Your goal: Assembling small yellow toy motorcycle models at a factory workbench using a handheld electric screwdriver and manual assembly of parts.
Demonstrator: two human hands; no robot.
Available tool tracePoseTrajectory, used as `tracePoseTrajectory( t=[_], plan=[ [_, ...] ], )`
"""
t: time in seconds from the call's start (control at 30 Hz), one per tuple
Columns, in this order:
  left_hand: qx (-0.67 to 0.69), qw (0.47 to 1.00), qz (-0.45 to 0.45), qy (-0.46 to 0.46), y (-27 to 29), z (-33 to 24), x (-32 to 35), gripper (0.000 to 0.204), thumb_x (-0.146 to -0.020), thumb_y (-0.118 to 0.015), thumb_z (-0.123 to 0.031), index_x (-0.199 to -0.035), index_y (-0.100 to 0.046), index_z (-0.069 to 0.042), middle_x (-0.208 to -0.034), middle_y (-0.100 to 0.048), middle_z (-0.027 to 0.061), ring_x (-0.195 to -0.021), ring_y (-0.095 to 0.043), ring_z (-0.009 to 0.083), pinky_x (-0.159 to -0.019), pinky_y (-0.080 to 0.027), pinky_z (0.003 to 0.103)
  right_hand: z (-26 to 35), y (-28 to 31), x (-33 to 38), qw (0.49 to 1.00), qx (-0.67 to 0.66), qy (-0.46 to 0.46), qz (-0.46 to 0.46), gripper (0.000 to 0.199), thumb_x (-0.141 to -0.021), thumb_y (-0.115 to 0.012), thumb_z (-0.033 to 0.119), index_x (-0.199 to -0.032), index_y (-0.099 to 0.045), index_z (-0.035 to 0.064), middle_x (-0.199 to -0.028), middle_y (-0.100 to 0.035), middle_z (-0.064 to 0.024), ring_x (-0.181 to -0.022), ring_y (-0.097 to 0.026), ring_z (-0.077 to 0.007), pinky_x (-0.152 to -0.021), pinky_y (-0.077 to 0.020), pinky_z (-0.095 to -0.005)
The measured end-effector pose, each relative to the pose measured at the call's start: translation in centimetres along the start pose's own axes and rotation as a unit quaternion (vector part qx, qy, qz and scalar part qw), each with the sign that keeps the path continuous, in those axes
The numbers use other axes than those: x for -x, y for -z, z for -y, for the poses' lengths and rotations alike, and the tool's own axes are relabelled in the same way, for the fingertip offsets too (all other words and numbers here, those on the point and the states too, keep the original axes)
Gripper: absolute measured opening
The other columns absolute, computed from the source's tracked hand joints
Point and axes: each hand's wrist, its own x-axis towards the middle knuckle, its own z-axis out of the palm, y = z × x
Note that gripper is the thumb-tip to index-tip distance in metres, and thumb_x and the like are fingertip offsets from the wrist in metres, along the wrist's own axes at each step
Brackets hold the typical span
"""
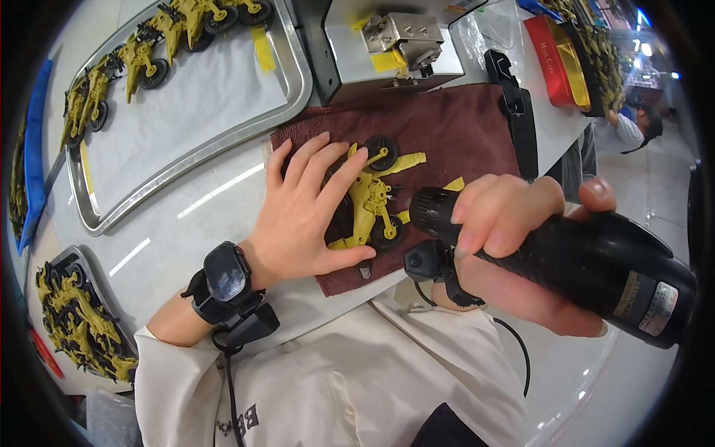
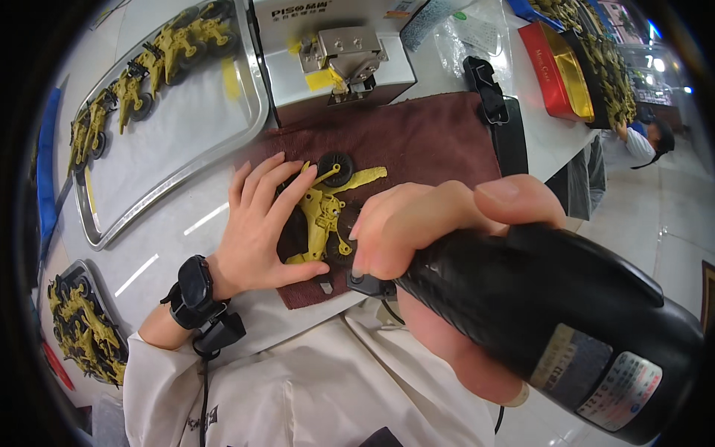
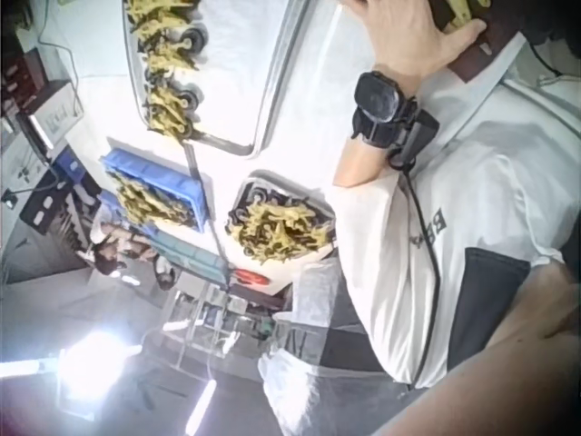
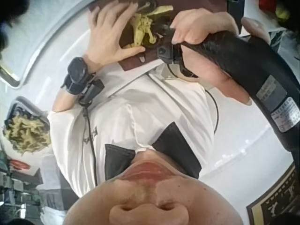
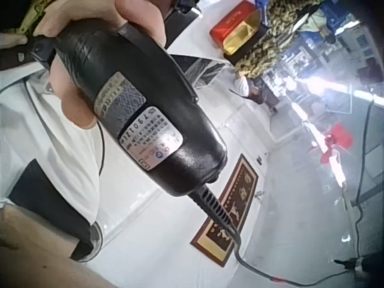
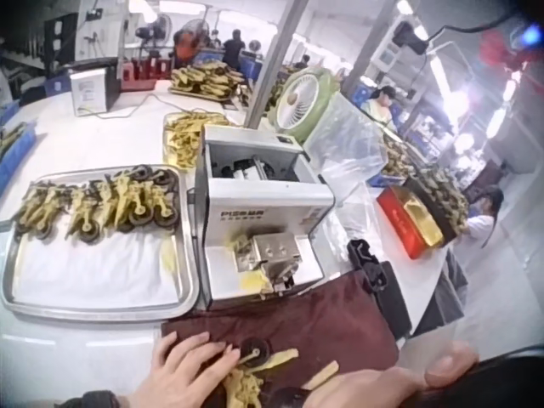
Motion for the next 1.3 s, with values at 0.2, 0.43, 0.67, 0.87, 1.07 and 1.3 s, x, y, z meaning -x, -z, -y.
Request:
tracePoseTrajectory(
  t=[0.2, 0.43, 0.67, 0.87, 1.07, 1.3],
  plan=[
    [-0.007, 1.0, 0.002, 0.019, -0.5, 0.1, -0.1, 0.105, -0.063, -0.075, -0.067, -0.144, -0.043, -0.008, -0.137, -0.045, 0.0155, -0.133, -0.038, 0.0381, -0.11, -0.021, 0.057, -2.3, 0.2, 0.7, 0.999, 0.0, -0.008, -0.047, 0.102, -0.078, -0.049, 0.083, -0.14, -0.031, 0.0049, -0.078, -0.056, -0.012, -0.057, -0.054, -0.0246, -0.059, -0.0446, -0.0403],
    [0.006, 1.0, 0.007, 0.023, -0.4, 0.2, -0.2, 0.104, -0.064, -0.074, -0.067, -0.144, -0.043, -0.009, -0.144, -0.044, 0.0137, -0.134, -0.039, 0.0369, -0.11, -0.021, 0.057, -3.4, -0.4, 0.6, 0.998, -0.017, 0.005, -0.058, 0.091, -0.079, -0.054, 0.079, -0.13, -0.037, 0.0052, -0.077, -0.055, -0.011, -0.056, -0.055, -0.0245, -0.058, -0.046, -0.0383],
    [0.007, 1.0, 0.008, 0.026, -0.4, 0.3, 0.2, 0.102, -0.063, -0.076, -0.066, -0.141, -0.044, -0.008, -0.152, -0.039, 0.0127, -0.135, -0.038, 0.0375, -0.11, -0.021, 0.06, -2.5, 0.6, -1.0, 0.993, 0.02, -0.054, 0.102, 0.095, -0.083, -0.057, 0.072, -0.141, -0.028, 0.002, -0.086, -0.06, -0.0161, -0.059, -0.058, -0.026, -0.063, -0.0495, -0.0415],
    [0.008, 1.0, -0.003, 0.009, -0.5, -0.3, -0.3, 0.103, -0.06, -0.079, -0.063, -0.138, -0.045, -0.006, -0.152, -0.039, 0.0131, -0.136, -0.038, 0.0381, -0.11, -0.02, 0.061, -2.5, 0.1, -9.1, 0.979, 0.068, 0.119, -0.153, 0.096, -0.078, -0.042, 0.088, -0.133, -0.047, 0.0095, -0.072, -0.057, -0.0064, -0.053, -0.051, -0.0203, -0.055, -0.0441, -0.033],
    [0.013, 1.0, -0.012, 0.023, -0.6, 0.1, 0.2, 0.102, -0.061, -0.079, -0.063, -0.138, -0.044, -0.006, -0.151, -0.04, 0.0127, -0.136, -0.037, 0.0377, -0.111, -0.02, 0.06, -4.9, 0.5, -9.7, 0.969, 0.139, -0.011, -0.205, 0.095, -0.077, -0.039, 0.09, -0.125, -0.047, 0.0084, -0.064, -0.053, -0.0064, -0.051, -0.05, -0.0209, -0.058, -0.0443, -0.0386],
    [0.025, 0.999, -0.013, 0.02, -0.6, 0.1, 0.0, 0.101, -0.061, -0.08, -0.06, -0.139, -0.042, -0.008, -0.151, -0.041, 0.0116, -0.138, -0.037, 0.0355, -0.112, -0.019, 0.058, -1.9, -3.0, -1.7, 0.999, -0.003, 0.017, -0.033, 0.096, -0.085, -0.047, 0.078, -0.145, -0.029, 0.0059, -0.074, -0.052, -0.0117, -0.053, -0.052, -0.0236, -0.055, -0.0449, -0.0403]
  ],
)
